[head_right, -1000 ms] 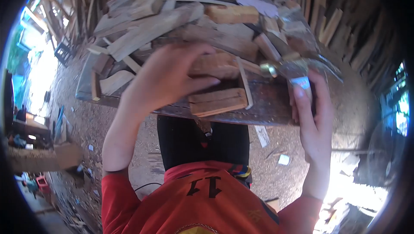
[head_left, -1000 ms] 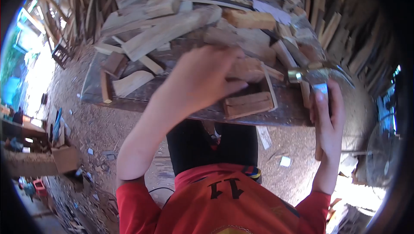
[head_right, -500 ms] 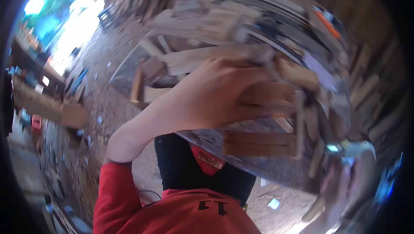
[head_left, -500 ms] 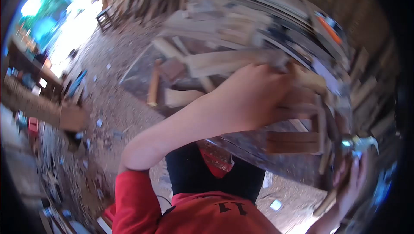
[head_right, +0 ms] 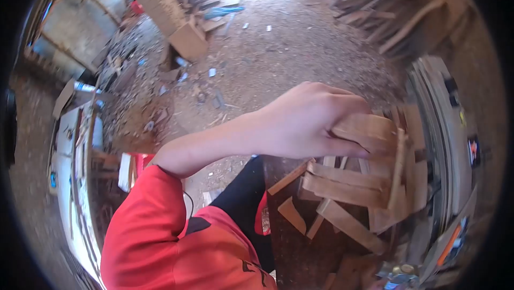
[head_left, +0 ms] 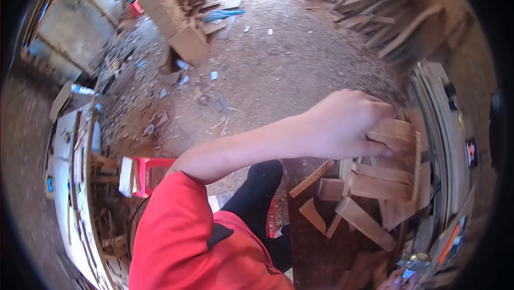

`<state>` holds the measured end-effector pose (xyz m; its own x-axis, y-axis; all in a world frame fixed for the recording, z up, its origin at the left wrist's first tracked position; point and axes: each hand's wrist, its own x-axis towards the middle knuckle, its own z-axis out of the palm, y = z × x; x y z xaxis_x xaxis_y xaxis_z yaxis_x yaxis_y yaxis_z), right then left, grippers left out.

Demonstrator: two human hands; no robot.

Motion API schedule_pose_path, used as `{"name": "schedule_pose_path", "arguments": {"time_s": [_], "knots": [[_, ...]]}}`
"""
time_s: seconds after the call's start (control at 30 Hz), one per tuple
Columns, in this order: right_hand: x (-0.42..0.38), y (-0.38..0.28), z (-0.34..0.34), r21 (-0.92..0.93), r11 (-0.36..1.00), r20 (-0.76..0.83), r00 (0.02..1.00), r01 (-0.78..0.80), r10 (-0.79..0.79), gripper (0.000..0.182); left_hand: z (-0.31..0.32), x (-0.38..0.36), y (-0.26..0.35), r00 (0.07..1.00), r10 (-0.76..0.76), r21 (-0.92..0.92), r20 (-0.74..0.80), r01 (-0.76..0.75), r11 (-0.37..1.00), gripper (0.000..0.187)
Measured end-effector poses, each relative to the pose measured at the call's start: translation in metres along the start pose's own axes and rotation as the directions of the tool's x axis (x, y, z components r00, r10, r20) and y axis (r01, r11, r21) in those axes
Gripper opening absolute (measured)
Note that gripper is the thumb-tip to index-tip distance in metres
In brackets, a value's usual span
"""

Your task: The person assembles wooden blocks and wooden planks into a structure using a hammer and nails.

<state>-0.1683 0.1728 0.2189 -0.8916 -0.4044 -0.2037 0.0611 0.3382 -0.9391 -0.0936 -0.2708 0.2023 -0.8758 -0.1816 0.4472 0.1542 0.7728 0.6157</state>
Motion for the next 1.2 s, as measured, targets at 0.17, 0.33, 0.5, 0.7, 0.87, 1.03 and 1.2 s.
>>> {"name": "schedule_pose_path", "arguments": {"time_s": [0.17,0.33,0.5,0.7,0.87,1.03,1.2], "knots": [[0.038,-0.045,0.046,-0.234,0.97,0.054,0.997,0.062,-0.05,0.058,-0.105,-0.018,-0.05,0.963,-0.223,0.07,-0.152,0.236,0.969,0.045],[0.094,-0.11,0.184,-0.808,0.314,0.367,0.843,0.498,-0.393,0.064,-0.238,-0.083,-0.152,0.888,-0.355,0.015,-0.292,0.376,0.927,0.043],[0.124,-0.175,0.377,-0.572,0.788,0.341,0.94,0.229,-0.025,0.074,-0.35,-0.202,-0.189,0.703,-0.554,-0.003,-0.446,0.617,0.787,0.042],[0.152,-0.192,0.568,-0.363,0.752,0.772,0.63,0.55,-0.088,0.038,-0.421,-0.34,-0.158,0.382,-0.672,-0.075,-0.635,0.835,0.545,0.043],[0.138,-0.181,0.68,-0.362,0.746,0.862,0.505,0.559,0.04,0.02,-0.447,-0.394,-0.15,0.103,-0.777,-0.189,-0.621,0.942,0.276,0.042],[0.193,-0.119,0.695,-0.531,0.723,0.742,0.655,0.442,0.145,0.017,-0.47,-0.377,-0.175,0.06,-0.712,-0.213,-0.7,0.934,0.288,0.045],[0.238,-0.07,0.698,-0.704,0.695,0.512,0.781,0.145,0.357,0.02,-0.495,-0.357,-0.22,0.076,-0.714,-0.211,-0.696,0.929,0.305,0.045]]}}
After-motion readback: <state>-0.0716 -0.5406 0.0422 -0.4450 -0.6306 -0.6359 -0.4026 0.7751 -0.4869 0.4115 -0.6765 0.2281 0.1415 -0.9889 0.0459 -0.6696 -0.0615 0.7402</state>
